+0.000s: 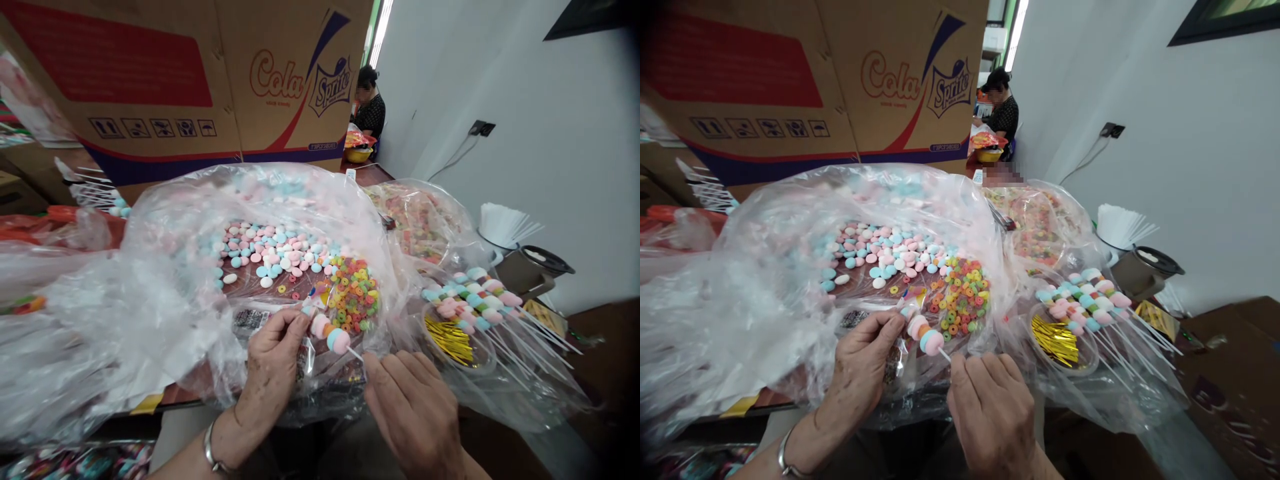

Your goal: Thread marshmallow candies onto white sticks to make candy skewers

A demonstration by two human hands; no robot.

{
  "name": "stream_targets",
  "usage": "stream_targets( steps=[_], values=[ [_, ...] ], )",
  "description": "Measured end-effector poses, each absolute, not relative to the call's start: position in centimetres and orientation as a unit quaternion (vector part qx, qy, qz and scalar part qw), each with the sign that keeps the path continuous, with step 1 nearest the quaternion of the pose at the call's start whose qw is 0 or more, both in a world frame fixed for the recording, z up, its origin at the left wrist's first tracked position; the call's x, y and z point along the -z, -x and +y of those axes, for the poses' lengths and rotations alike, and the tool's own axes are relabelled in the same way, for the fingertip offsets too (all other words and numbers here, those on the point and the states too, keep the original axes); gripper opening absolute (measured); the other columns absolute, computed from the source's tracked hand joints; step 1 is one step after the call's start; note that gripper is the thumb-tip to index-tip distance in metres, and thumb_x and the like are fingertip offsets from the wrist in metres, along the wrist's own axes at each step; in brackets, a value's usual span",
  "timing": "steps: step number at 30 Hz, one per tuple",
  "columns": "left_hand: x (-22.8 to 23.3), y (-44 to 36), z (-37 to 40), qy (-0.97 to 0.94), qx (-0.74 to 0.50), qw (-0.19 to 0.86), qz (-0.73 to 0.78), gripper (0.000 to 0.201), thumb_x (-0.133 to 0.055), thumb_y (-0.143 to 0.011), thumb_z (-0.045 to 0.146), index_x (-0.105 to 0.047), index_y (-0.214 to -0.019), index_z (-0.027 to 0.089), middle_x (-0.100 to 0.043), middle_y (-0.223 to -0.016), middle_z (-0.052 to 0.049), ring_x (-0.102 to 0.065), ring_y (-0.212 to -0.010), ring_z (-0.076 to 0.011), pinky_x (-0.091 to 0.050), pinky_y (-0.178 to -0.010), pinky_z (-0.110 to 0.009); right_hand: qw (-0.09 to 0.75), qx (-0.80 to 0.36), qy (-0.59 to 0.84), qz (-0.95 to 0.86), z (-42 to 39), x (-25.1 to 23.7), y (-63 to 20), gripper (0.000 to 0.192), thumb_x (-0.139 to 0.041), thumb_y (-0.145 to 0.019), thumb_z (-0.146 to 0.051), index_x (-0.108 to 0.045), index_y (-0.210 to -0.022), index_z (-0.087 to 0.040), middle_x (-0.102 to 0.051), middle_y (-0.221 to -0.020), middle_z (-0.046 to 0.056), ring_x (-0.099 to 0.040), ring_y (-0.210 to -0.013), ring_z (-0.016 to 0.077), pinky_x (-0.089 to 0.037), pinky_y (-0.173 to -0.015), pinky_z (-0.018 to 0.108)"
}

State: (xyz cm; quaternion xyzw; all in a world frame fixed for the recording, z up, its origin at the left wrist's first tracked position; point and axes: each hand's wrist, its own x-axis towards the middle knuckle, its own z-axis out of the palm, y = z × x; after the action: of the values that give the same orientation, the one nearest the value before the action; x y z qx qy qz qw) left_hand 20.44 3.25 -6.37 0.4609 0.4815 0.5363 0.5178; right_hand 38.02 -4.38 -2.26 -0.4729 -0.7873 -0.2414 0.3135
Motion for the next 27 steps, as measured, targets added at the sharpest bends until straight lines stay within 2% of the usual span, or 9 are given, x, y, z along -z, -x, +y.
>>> stream_targets(
  steps=[5, 8, 10, 11, 13, 16, 20, 27],
  values=[
    [6.4, -19.5, 3.9, -0.487, -0.515, 0.528, 0.469, 0.022, -0.072, -0.085, 0.039, -0.075, -0.076, 0.02, -0.068, -0.073, 0.001, -0.058, -0.071, -0.0168, -0.044, -0.066, -0.024, 0.328, 0.228, 0.479, -0.781, -3.7, 1.7, -38.9, 0.017, -0.052, -0.093, -0.005, -0.064, -0.102, -0.014, -0.063, -0.066, 0.002, -0.055, -0.062, 0.0184, -0.04, -0.061, 0.033],
    [5.4, -18.0, 5.2, -0.536, -0.518, 0.493, 0.448, 0.018, -0.071, -0.087, 0.034, -0.077, -0.077, 0.02, -0.072, -0.091, -0.003, -0.063, -0.097, -0.0209, -0.046, -0.083, -0.026, 0.335, 0.197, 0.488, -0.782, -3.6, 1.3, -40.9, 0.018, -0.05, -0.096, -0.01, -0.066, -0.097, -0.017, -0.064, -0.068, 0.001, -0.059, -0.065, 0.0178, -0.044, -0.064, 0.032],
    [4.6, -16.8, 6.1, -0.575, -0.513, 0.476, 0.424, 0.019, -0.07, -0.086, 0.032, -0.077, -0.074, 0.02, -0.074, -0.1, -0.005, -0.06, -0.112, -0.0237, -0.044, -0.094, -0.028, 0.338, 0.193, 0.498, -0.775, -3.7, 1.0, -42.9, 0.017, -0.05, -0.099, -0.018, -0.067, -0.096, -0.019, -0.067, -0.072, 0.002, -0.062, -0.068, 0.0184, -0.048, -0.067, 0.032],
    [4.3, -16.1, 6.5, -0.592, -0.496, 0.481, 0.415, 0.018, -0.07, -0.085, 0.032, -0.077, -0.074, 0.019, -0.074, -0.099, -0.006, -0.061, -0.11, -0.0239, -0.044, -0.093, -0.028, 0.338, 0.195, 0.504, -0.77, -3.9, 0.9, -43.9, 0.018, -0.05, -0.1, -0.023, -0.067, -0.096, -0.02, -0.07, -0.075, 0.002, -0.064, -0.07, 0.0188, -0.05, -0.069, 0.032],
    [3.7, -14.9, 7.0, -0.612, -0.43, 0.519, 0.413, 0.018, -0.07, -0.085, 0.033, -0.077, -0.077, 0.018, -0.074, -0.088, -0.005, -0.064, -0.091, -0.0212, -0.046, -0.082, -0.028, 0.333, 0.195, 0.519, -0.763, -4.2, 0.6, -46.0, 0.02, -0.049, -0.102, -0.027, -0.068, -0.098, -0.021, -0.073, -0.084, 0.003, -0.067, -0.076, 0.0198, -0.052, -0.073, 0.033],
    [3.5, -13.6, 7.2, -0.624, -0.318, 0.592, 0.399, 0.025, -0.07, -0.085, 0.039, -0.075, -0.076, 0.016, -0.071, -0.074, -0.002, -0.059, -0.07, -0.0158, -0.043, -0.066, -0.025, 0.337, 0.165, 0.532, -0.759, -4.5, 0.0, -47.9, 0.019, -0.049, -0.102, -0.028, -0.067, -0.101, -0.023, -0.073, -0.091, 0.003, -0.069, -0.083, 0.0211, -0.054, -0.079, 0.034],
    [3.8, -13.1, 7.2, -0.634, -0.23, 0.655, 0.341, 0.029, -0.067, -0.087, 0.041, -0.071, -0.073, 0.016, -0.069, -0.067, 0.0, -0.057, -0.065, -0.0144, -0.041, -0.064, -0.024, 0.334, 0.131, 0.505, -0.785, -4.3, -1.2, -48.0, 0.02, -0.051, -0.101, -0.029, -0.07, -0.1, -0.024, -0.073, -0.09, 0.003, -0.068, -0.083, 0.0209, -0.053, -0.076, 0.033],
    [5.1, -13.5, 7.3, -0.627, -0.196, 0.679, 0.327, 0.029, -0.069, -0.085, 0.042, -0.071, -0.079, 0.014, -0.067, -0.068, 0.0, -0.054, -0.062, -0.013, -0.037, -0.059, -0.023, 0.318, 0.14, 0.472, -0.81, -3.8, -1.5, -47.1, 0.022, -0.05, -0.103, -0.027, -0.07, -0.096, -0.023, -0.07, -0.08, 0.003, -0.064, -0.082, 0.0191, -0.049, -0.073, 0.029]
  ],
)
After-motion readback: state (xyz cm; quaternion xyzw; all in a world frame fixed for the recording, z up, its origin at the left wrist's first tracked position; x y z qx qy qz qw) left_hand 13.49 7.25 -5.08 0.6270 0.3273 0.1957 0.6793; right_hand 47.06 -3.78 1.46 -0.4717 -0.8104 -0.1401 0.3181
